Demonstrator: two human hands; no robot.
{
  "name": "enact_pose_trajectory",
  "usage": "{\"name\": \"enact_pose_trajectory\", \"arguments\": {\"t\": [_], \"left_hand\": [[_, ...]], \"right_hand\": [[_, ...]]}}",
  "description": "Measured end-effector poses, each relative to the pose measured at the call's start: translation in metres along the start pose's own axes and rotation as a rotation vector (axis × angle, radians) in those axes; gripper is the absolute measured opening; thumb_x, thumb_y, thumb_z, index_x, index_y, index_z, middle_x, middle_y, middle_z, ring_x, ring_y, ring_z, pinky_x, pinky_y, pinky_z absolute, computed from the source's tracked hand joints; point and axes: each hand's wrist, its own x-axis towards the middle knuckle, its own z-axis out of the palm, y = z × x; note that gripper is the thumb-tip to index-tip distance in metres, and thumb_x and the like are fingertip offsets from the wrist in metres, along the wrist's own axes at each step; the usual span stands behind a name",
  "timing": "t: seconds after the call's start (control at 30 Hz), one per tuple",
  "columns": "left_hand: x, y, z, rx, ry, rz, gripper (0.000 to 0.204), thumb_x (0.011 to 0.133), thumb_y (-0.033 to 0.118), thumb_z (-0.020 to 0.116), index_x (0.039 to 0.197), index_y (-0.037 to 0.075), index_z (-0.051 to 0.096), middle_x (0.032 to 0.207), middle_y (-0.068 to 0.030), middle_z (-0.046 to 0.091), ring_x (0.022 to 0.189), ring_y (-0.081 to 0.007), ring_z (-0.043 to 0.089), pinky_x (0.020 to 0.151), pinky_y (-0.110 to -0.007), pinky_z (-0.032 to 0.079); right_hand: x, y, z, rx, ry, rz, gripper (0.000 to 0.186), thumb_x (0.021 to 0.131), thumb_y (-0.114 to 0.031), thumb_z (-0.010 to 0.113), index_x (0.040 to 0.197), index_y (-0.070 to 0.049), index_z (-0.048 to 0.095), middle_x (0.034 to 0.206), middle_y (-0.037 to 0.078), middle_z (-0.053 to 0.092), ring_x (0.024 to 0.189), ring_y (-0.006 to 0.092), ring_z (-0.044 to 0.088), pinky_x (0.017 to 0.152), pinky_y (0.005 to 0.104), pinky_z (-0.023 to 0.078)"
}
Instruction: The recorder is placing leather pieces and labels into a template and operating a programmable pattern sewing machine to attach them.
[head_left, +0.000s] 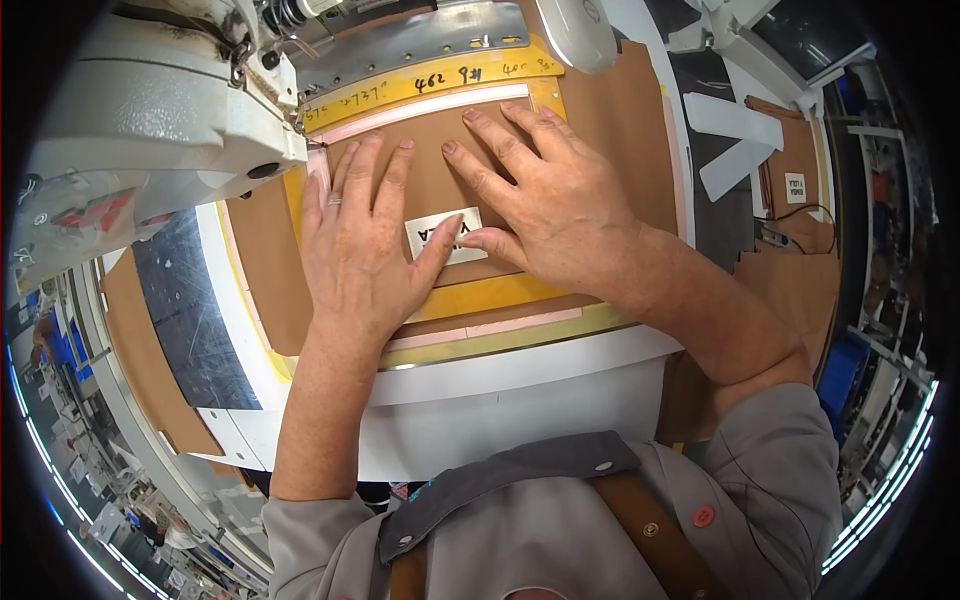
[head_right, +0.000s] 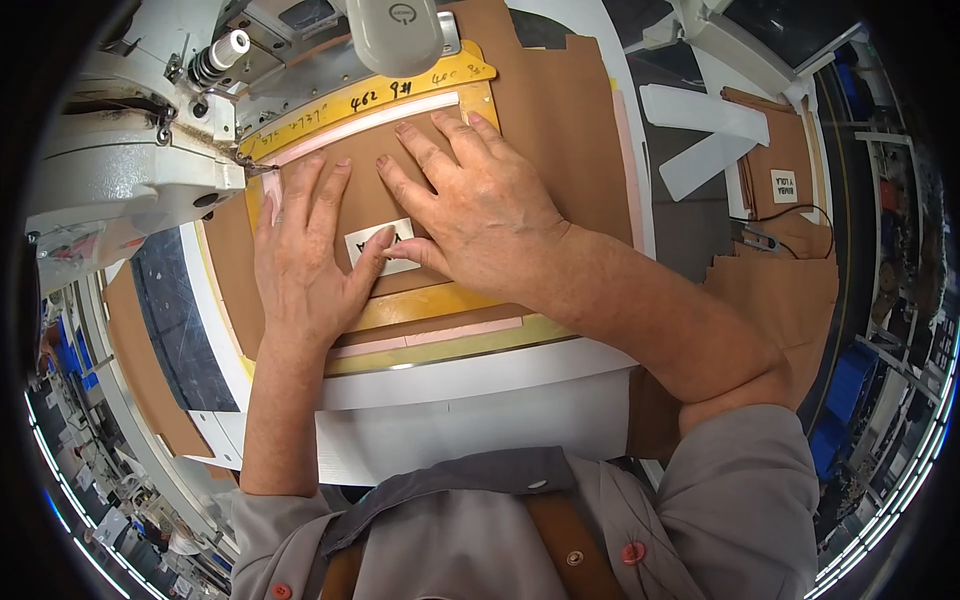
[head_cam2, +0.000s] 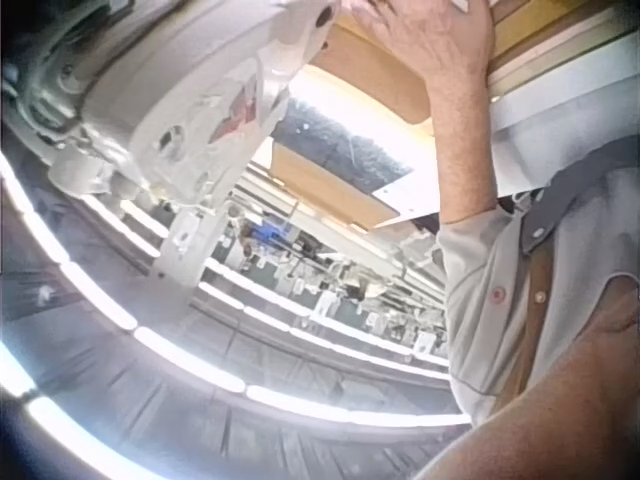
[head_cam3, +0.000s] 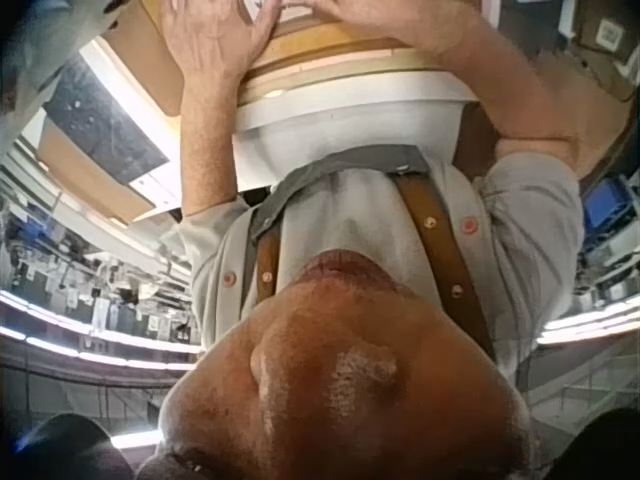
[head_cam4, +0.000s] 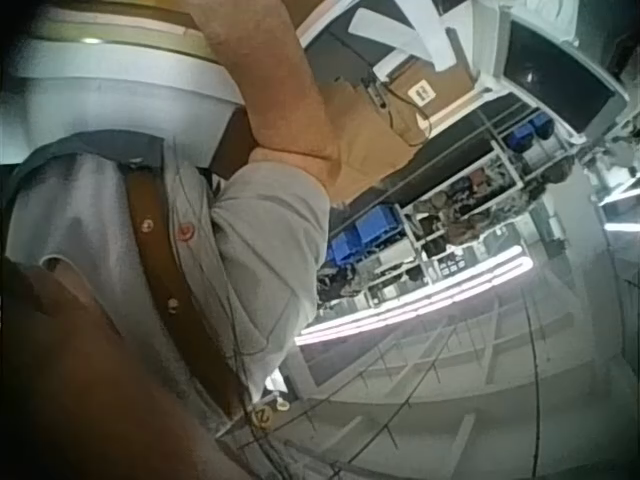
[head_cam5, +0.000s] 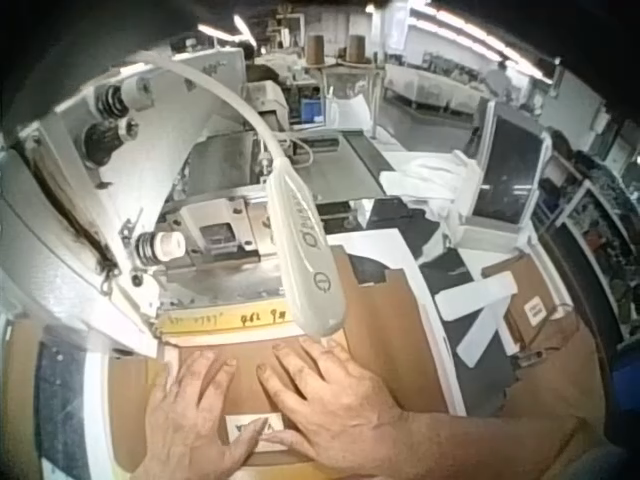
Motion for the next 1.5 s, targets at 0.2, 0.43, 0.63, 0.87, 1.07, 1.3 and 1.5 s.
{"name": "enact_pose_trajectory", "arguments": {"t": [0.2, 0.43, 0.63, 0.87, 1.07, 1.3, 1.5], "left_hand": [[-0.002, -0.004, -0.003, 0.102, 0.017, -0.01, 0.067, 0.088, 0.046, 0.071, 0.144, 0.013, 0.057, 0.147, -0.0131, 0.052, 0.134, -0.0301, 0.052, 0.114, -0.056, 0.032], [-0.002, -0.004, -0.006, 0.166, -0.042, -0.034, 0.069, 0.088, 0.05, 0.071, 0.148, 0.02, 0.054, 0.149, -0.0115, 0.05, 0.135, -0.0276, 0.051, 0.114, -0.063, 0.027], [-0.005, -0.004, -0.005, 0.192, -0.018, -0.036, 0.069, 0.088, 0.05, 0.071, 0.149, 0.023, 0.053, 0.15, -0.0115, 0.049, 0.136, -0.0271, 0.05, 0.114, -0.063, 0.026], [-0.006, -0.008, -0.005, 0.135, -0.014, -0.051, 0.068, 0.089, 0.054, 0.068, 0.149, 0.025, 0.054, 0.147, -0.0115, 0.049, 0.136, -0.0281, 0.049, 0.116, -0.063, 0.026], [-0.011, -0.024, -0.012, 0.113, -0.048, -0.007, 0.068, 0.09, 0.056, 0.066, 0.148, 0.022, 0.055, 0.144, -0.0148, 0.051, 0.133, -0.0287, 0.053, 0.117, -0.061, 0.025], [-0.01, -0.021, -0.013, 0.152, -0.05, -0.005, 0.066, 0.092, 0.054, 0.064, 0.148, 0.021, 0.056, 0.143, -0.0151, 0.055, 0.134, -0.0269, 0.054, 0.116, -0.057, 0.024], [-0.012, -0.02, -0.013, 0.171, -0.034, -0.009, 0.063, 0.091, 0.05, 0.065, 0.146, 0.02, 0.057, 0.143, -0.0134, 0.057, 0.129, -0.0226, 0.058, 0.111, -0.051, 0.026]], "right_hand": [[-0.004, 0.0, -0.009, -0.024, -0.047, 0.051, 0.068, 0.084, -0.056, 0.072, 0.13, -0.006, 0.066, 0.135, 0.022, 0.061, 0.132, 0.0386, 0.053, 0.114, 0.0542, 0.039], [-0.002, -0.006, -0.001, -0.141, -0.118, 0.044, 0.077, 0.085, -0.061, 0.069, 0.134, -0.003, 0.062, 0.134, 0.028, 0.059, 0.131, 0.0408, 0.055, 0.114, 0.0642, 0.032], [0.001, -0.007, 0.0, -0.162, -0.129, 0.016, 0.08, 0.086, -0.064, 0.066, 0.138, -0.004, 0.06, 0.133, 0.029, 0.057, 0.13, 0.0433, 0.055, 0.11, 0.0672, 0.035], [0.0, -0.007, 0.002, -0.166, -0.123, 0.032, 0.077, 0.086, -0.063, 0.067, 0.142, -0.01, 0.06, 0.145, 0.019, 0.057, 0.129, 0.0441, 0.057, 0.107, 0.0683, 0.037], [0.005, -0.008, 0.002, -0.171, -0.099, 0.0, 0.074, 0.087, -0.061, 0.067, 0.142, -0.011, 0.059, 0.144, 0.016, 0.06, 0.123, 0.0465, 0.062, 0.103, 0.0658, 0.044], [0.011, -0.007, 0.003, -0.207, -0.103, -0.022, 0.074, 0.088, -0.06, 0.066, 0.142, -0.01, 0.059, 0.141, 0.015, 0.062, 0.116, 0.0474, 0.066, 0.102, 0.062, 0.048], [0.011, -0.007, 0.003, -0.243, -0.104, -0.053, 0.076, 0.088, -0.061, 0.066, 0.142, -0.009, 0.059, 0.14, 0.016, 0.063, 0.113, 0.0475, 0.068, 0.102, 0.0614, 0.048]]}}
